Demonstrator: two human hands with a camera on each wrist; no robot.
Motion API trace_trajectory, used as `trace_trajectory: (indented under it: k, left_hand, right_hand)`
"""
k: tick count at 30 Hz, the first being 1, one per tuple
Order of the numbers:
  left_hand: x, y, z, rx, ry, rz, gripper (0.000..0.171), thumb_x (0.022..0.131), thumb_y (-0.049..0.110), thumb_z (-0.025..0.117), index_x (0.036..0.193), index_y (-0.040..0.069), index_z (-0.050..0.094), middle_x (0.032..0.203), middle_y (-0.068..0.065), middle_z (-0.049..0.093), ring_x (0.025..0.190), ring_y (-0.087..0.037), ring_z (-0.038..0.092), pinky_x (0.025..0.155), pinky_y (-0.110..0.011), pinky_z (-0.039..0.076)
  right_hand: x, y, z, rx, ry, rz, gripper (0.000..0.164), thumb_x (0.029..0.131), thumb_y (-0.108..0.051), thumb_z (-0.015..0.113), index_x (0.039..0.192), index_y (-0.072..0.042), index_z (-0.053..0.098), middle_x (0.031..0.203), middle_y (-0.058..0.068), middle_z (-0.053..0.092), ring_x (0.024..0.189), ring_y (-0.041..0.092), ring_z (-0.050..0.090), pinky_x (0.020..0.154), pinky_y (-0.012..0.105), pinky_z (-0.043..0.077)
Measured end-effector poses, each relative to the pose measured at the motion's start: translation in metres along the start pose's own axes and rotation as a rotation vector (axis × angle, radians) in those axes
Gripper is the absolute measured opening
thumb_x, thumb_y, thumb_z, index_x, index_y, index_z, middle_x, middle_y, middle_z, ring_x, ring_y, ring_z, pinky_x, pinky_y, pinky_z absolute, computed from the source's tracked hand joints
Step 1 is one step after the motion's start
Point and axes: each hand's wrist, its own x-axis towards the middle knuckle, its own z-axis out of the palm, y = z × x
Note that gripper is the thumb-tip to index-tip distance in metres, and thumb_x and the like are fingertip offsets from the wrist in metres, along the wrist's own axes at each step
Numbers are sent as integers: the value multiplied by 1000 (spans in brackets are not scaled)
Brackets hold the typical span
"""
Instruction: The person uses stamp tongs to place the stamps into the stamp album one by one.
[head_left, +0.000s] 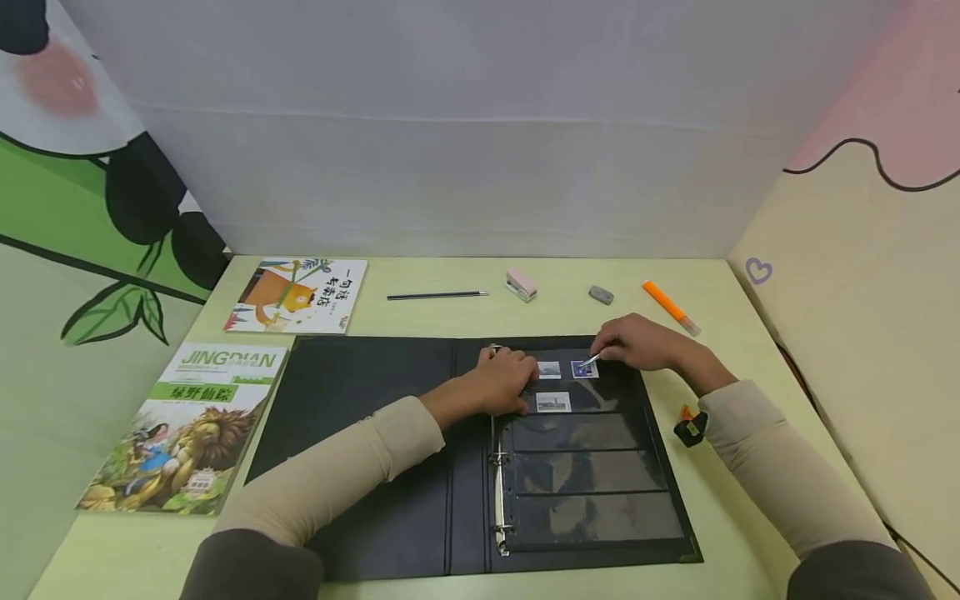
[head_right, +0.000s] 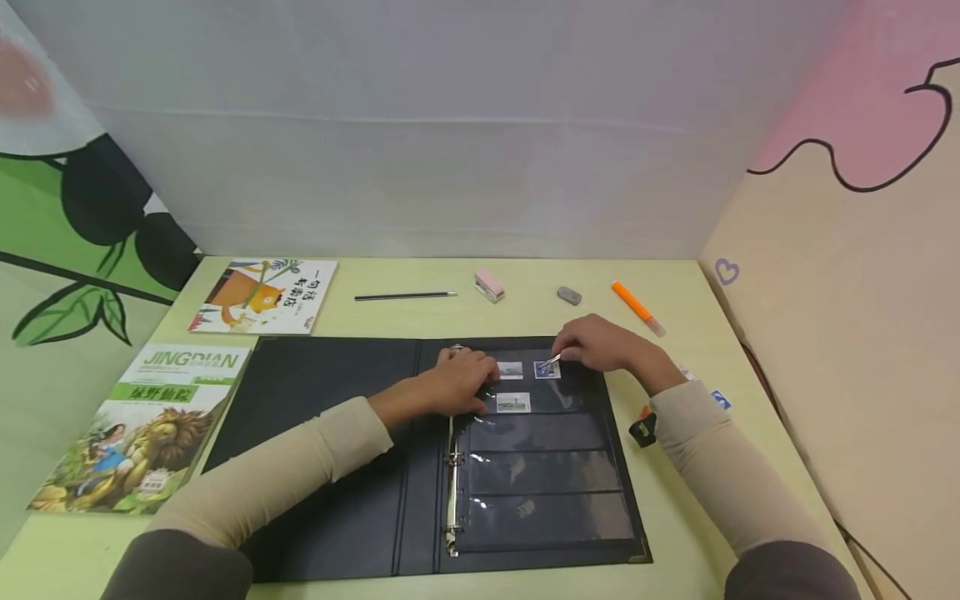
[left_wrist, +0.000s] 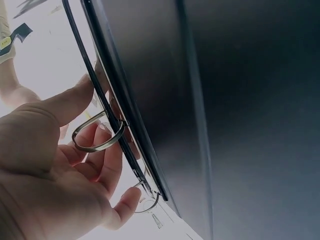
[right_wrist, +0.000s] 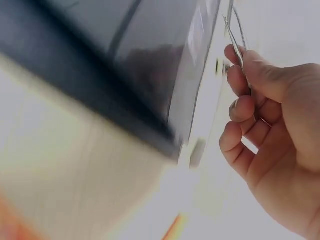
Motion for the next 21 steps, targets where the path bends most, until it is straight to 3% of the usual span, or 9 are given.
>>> trace_trajectory:
  k: [8,15,21]
  left_hand:
    - [1,0,0,-7,6,8,47,82,40,74,121,22,54,124,2,57,110,-20,49,103,-51,30]
    - [3,-1,1,-24,12,10,46,82,39,74,120,22,54,123,2,57,111,-20,48,102,-51,30]
    - [3,-3,2,-23,6,8,46,82,39,74,119,23,54,123,2,56,111,-20,48,103,-50,29]
  right_hand:
    - [-58,37,-11,37,63,149,16,94,-14,60,103,-14,73,101,0,71,84,9,60,75,31,49]
    - [-116,66,-14,105,85,373,18,95,-17,59,107,-12,72,102,4,72,84,11,58,69,25,47]
    - [-151,79,-13,90,60,416,20,95,-20,58,107,-11,71,103,6,71,82,4,57,68,24,47]
